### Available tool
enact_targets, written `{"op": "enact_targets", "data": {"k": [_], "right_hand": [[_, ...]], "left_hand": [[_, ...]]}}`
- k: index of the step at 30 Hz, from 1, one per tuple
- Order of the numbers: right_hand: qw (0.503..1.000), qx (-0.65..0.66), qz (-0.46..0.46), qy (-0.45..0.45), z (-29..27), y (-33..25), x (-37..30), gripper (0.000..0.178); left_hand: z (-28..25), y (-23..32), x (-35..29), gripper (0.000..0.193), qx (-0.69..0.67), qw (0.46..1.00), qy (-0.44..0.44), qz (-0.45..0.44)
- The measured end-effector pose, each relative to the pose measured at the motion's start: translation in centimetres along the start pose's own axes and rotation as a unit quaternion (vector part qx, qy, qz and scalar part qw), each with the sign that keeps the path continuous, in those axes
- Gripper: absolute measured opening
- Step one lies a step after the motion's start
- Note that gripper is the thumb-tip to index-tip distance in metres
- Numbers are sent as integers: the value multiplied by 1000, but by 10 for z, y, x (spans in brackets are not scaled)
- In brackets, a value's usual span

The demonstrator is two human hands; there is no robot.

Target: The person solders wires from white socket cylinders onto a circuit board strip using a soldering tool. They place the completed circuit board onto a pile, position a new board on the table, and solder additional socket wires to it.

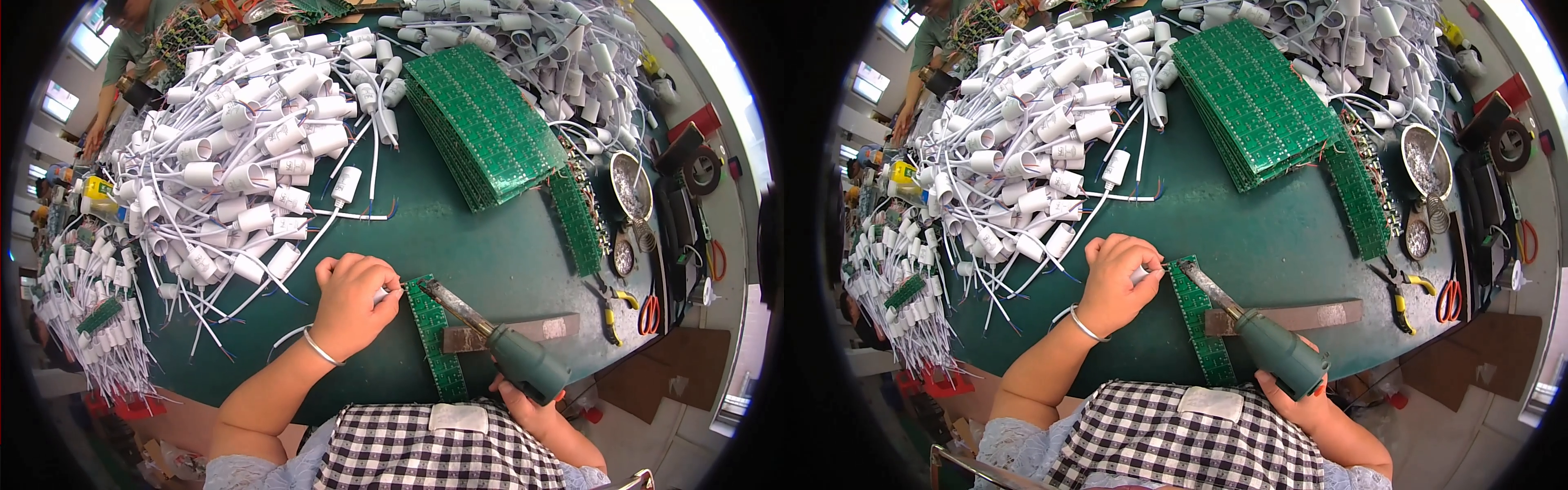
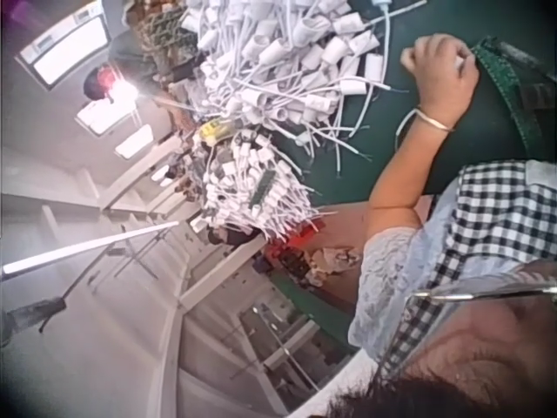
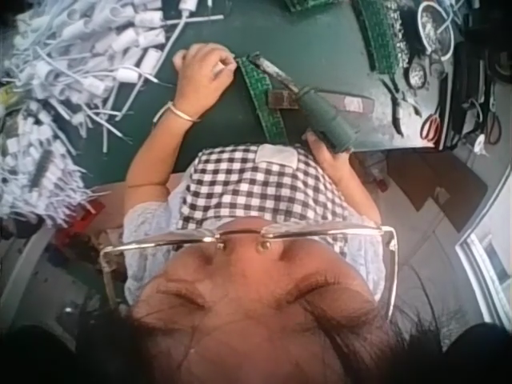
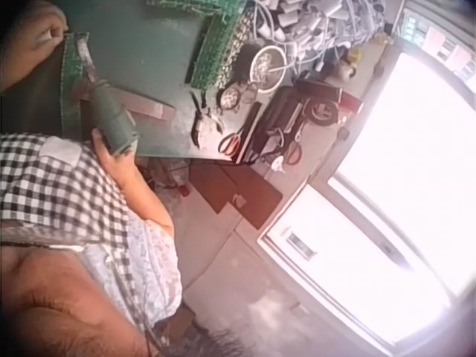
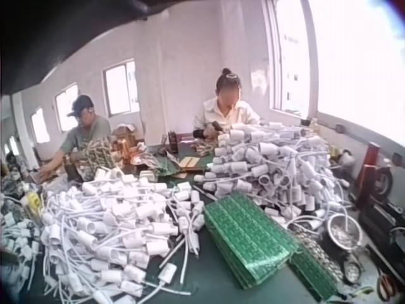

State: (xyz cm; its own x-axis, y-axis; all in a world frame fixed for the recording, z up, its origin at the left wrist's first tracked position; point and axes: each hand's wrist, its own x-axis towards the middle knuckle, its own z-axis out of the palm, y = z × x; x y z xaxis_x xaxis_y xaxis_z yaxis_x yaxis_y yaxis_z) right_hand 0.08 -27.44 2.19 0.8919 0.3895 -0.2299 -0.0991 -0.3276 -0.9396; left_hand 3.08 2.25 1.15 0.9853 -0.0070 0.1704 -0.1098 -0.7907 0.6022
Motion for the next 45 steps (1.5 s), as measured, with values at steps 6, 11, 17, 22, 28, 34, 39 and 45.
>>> {"op": "enact_targets", "data": {"k": [6,11,17,22,28,34,39,45], "right_hand": [[997,-61,16,-43,-2,4,0,34],[997,-53,3,-57,-2,12,-1,47],[997,-56,-10,-52,-1,11,0,52],[994,-90,-24,-57,1,-1,8,41],[998,-44,-31,-23,-2,-1,7,24],[996,79,-35,-25,0,-2,6,33],[995,94,-27,-21,-1,1,1,44],[998,53,33,13,7,-6,2,30]], "left_hand": [[7,-2,3,12,27,999,26,17],[7,0,4,12,33,999,34,19],[8,0,4,11,34,999,34,16],[10,-2,5,11,38,998,38,12],[9,-1,7,10,38,999,35,12],[6,0,3,10,41,999,32,-7],[10,-2,4,10,23,999,24,2],[5,-7,4,10,5,1000,12,-5]]}}
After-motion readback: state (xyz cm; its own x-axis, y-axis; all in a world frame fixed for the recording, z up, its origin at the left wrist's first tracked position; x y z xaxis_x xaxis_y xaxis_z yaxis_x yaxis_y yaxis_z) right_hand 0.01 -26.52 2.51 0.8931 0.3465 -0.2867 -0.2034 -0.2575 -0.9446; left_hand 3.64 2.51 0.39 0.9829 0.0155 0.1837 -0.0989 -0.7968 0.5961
